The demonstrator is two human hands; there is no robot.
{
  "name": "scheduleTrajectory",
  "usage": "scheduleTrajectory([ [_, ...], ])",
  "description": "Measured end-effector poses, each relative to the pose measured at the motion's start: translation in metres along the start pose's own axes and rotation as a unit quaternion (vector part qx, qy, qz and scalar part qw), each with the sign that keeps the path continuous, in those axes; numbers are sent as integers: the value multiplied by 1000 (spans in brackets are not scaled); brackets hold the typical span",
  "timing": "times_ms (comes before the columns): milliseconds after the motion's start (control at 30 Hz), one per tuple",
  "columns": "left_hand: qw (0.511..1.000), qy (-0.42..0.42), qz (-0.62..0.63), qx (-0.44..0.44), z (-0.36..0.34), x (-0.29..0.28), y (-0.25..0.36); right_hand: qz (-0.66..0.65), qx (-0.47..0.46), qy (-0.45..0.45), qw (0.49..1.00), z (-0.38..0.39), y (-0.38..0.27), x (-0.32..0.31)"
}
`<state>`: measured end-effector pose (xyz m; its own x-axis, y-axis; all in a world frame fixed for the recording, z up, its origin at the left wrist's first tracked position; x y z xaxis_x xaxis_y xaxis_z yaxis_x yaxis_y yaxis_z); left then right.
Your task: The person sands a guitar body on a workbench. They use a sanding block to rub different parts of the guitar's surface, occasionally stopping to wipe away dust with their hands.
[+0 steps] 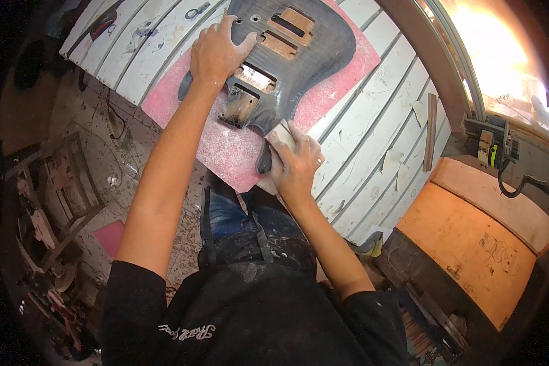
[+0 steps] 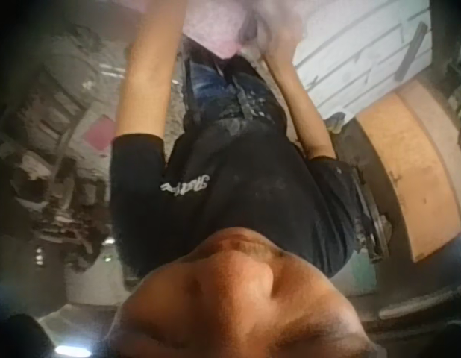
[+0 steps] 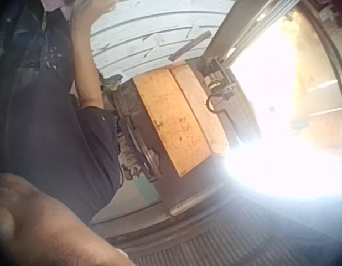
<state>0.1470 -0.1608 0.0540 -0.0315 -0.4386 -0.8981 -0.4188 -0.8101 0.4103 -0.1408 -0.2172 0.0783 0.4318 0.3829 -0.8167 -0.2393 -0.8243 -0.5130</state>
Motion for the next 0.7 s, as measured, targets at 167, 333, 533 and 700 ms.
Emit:
scheduleTrajectory([
  [167,999,35,7,17,2,0,-1,24,-7,16,1000,-25,-6,10],
  [333,1000,16,7,3,1,-1,0,32,3,-31,999,7,0,-4],
  [533,1000,2,7,-8,2,0,-1,21,5,3,1000,-21,-3,7],
  [700,1000,18,19,-3,2,3,-3,32,-7,-21,999,5,-1,-1],
])
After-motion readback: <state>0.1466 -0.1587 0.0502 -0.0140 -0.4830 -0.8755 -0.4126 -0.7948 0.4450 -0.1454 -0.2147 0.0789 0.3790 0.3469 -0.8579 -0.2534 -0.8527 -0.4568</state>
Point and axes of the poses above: each hand's wrist, its own z-axis away from the middle knuckle, its own x-axis out of the palm, y = z × x, the point moved 4 cm from there along -z, towards the middle knuckle, and after that the axes turned 4 degrees about -z, right-handed, at the moved point
